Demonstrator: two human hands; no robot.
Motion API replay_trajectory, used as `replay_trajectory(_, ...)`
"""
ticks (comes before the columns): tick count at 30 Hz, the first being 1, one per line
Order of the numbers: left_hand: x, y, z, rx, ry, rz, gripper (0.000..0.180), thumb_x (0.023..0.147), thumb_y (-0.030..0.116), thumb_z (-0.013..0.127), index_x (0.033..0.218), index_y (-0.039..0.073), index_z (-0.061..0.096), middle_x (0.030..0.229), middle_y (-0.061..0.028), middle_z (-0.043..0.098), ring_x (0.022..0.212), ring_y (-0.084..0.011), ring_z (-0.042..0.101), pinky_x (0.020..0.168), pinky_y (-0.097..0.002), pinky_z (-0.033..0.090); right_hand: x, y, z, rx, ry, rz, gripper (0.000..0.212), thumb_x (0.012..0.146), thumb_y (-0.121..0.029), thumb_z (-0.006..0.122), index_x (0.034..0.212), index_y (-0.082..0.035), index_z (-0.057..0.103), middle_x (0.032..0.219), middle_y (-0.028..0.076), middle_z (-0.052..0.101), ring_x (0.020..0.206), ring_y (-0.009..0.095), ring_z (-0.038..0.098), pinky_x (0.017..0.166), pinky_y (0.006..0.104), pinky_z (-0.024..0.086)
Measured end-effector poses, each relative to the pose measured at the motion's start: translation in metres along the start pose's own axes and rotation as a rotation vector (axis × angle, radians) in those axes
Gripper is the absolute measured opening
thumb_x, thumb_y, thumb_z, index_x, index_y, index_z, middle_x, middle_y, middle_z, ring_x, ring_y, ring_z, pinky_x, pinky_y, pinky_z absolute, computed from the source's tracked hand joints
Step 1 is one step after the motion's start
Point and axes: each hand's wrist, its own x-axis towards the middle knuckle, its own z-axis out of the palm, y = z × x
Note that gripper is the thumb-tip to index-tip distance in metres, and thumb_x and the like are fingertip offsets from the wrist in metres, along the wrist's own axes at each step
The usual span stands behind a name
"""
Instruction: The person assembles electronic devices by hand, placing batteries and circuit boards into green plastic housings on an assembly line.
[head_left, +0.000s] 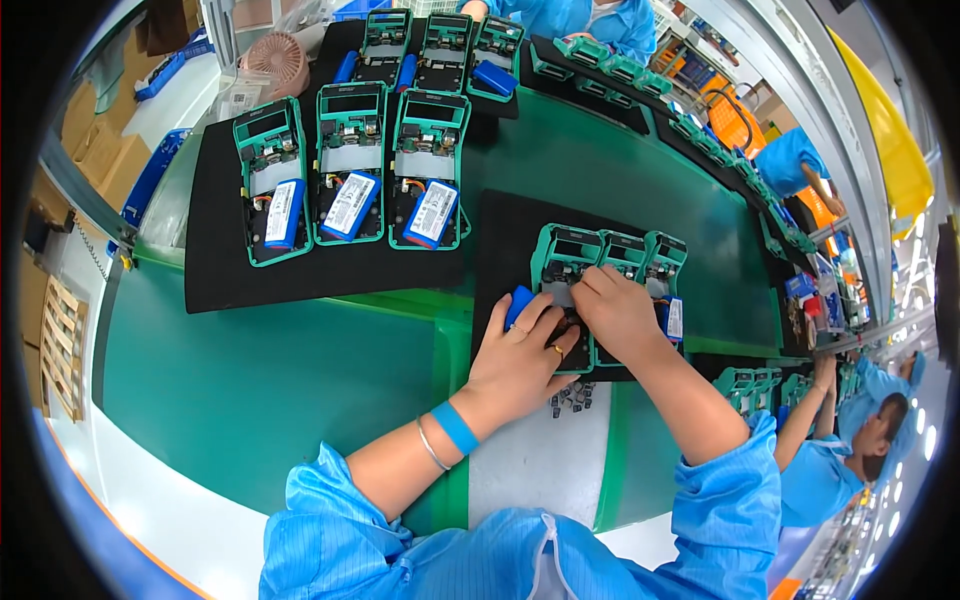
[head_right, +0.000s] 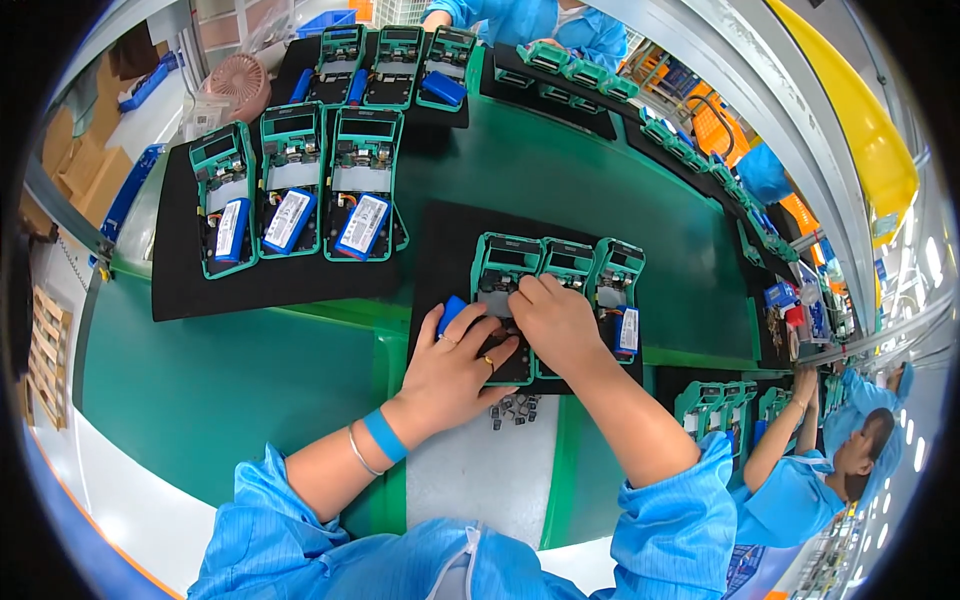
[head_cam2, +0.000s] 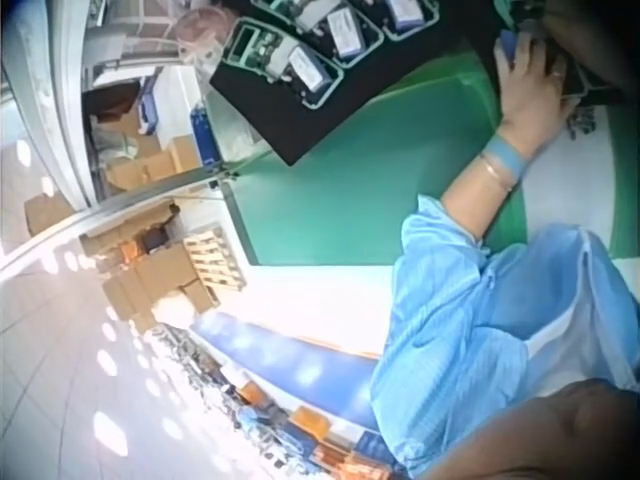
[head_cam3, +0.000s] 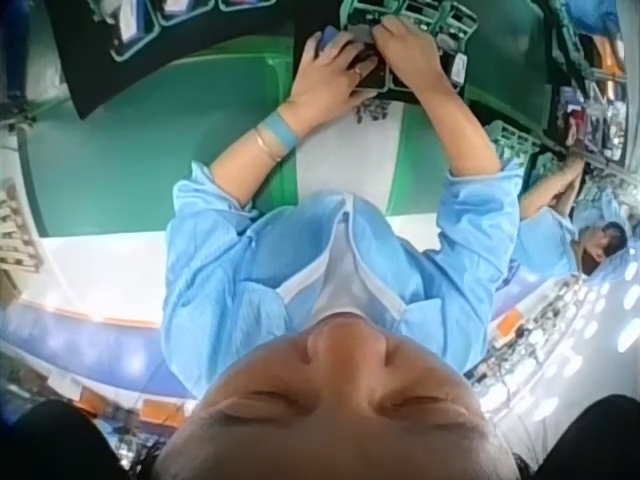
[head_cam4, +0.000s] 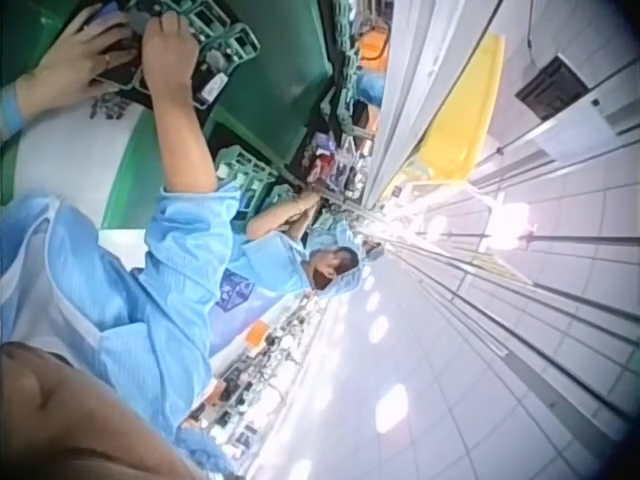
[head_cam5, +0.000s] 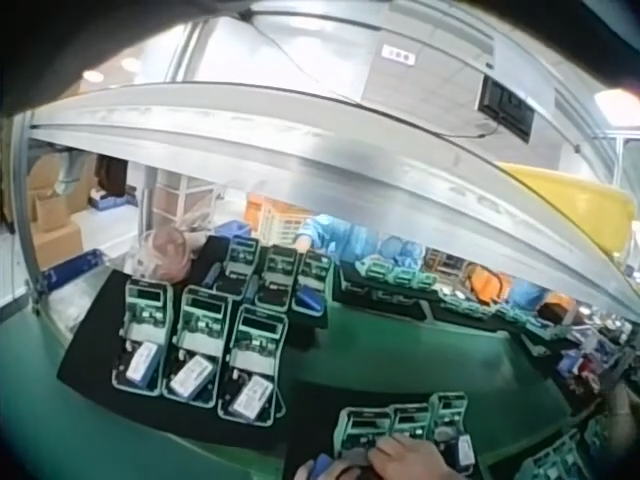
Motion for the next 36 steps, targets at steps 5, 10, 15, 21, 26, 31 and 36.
replay_trajectory(5, -0.001, -0.001, 0.0, -0.003, -0.016, -0.021, 0.054, 0.078, 0.041, 0.077, 0.125, 0.015, 0.069, 0.129, -0.0067, 0.055, 0.138, -0.0271, 0.036, 0.113, -0.0601, 0.025, 0.006, 0.0, 0.001, -0.03, -0.039, -0.002, 0.013, 0.068, -0.009, 0.068, 0.078, -0.009, 0.061, 0.086, 0.004, 0.055, 0.086, 0.021, 0.06, 0.062, 0.0301, 0.055)
replay_trajectory(10, 0.002, 0.004, -0.009, 0.049, -0.019, -0.013, 0.058, 0.078, 0.042, 0.076, 0.129, 0.016, 0.067, 0.133, -0.0067, 0.055, 0.137, -0.0277, 0.037, 0.113, -0.06, 0.026, 0.015, 0.0, -0.017, -0.057, -0.047, 0.056, 0.015, 0.069, -0.01, 0.069, 0.082, -0.009, 0.063, 0.085, 0.004, 0.056, 0.088, 0.021, 0.061, 0.062, 0.0305, 0.056)
replay_trajectory(15, 0.007, 0.0, -0.002, 0.048, -0.017, -0.002, 0.06, 0.077, 0.044, 0.077, 0.129, 0.017, 0.066, 0.13, -0.0065, 0.056, 0.135, -0.0287, 0.039, 0.112, -0.059, 0.027, 0.014, -0.001, -0.007, -0.123, -0.065, 0.14, 0.015, 0.071, -0.01, 0.069, 0.085, -0.008, 0.063, 0.084, 0.004, 0.058, 0.086, 0.023, 0.063, 0.063, 0.0335, 0.057)
replay_trajectory(21, 0.008, -0.027, -0.02, 0.103, -0.004, 0.016, 0.056, 0.077, 0.041, 0.077, 0.126, 0.016, 0.068, 0.125, -0.0068, 0.056, 0.13, -0.0316, 0.042, 0.112, -0.057, 0.029, -0.041, -0.036, -0.063, 0.454, 0.11, 0.465, 0.007, 0.088, -0.011, 0.067, 0.094, -0.007, 0.064, 0.088, 0.009, 0.062, 0.083, 0.032, 0.064, 0.069, 0.0419, 0.053)
replay_trajectory(26, 0.014, -0.043, -0.028, 0.105, -0.053, 0.122, 0.055, 0.08, 0.04, 0.077, 0.127, 0.012, 0.067, 0.129, -0.0109, 0.055, 0.127, -0.0339, 0.045, 0.112, -0.0492, 0.035, -0.111, -0.083, -0.05, 0.584, 0.022, 0.379, 0.017, 0.084, -0.007, 0.067, 0.101, -0.008, 0.068, 0.094, 0.008, 0.064, 0.091, 0.029, 0.064, 0.074, 0.0407, 0.055)
replay_trajectory(31, 0.019, -0.037, -0.034, 0.07, -0.057, 0.091, 0.057, 0.085, 0.037, 0.074, 0.132, 0.007, 0.062, 0.143, -0.0198, 0.047, 0.135, -0.0397, 0.042, 0.112, -0.0516, 0.035, -0.114, -0.097, -0.034, 0.529, -0.088, 0.253, 0.027, 0.08, -0.008, 0.06, 0.106, -0.011, 0.066, 0.102, 0.006, 0.061, 0.097, 0.026, 0.063, 0.077, 0.0368, 0.056)
replay_trajectory(36, 0.035, -0.002, -0.029, 0.055, -0.028, 0.189, 0.054, 0.085, 0.032, 0.072, 0.132, 0.009, 0.061, 0.142, -0.0206, 0.049, 0.134, -0.0416, 0.044, 0.11, -0.0551, 0.034, -0.107, -0.099, -0.021, 0.486, -0.07, 0.21, 0.017, 0.08, -0.013, 0.059, 0.096, -0.007, 0.064, 0.099, 0.007, 0.059, 0.093, 0.027, 0.061, 0.075, 0.0373, 0.056)
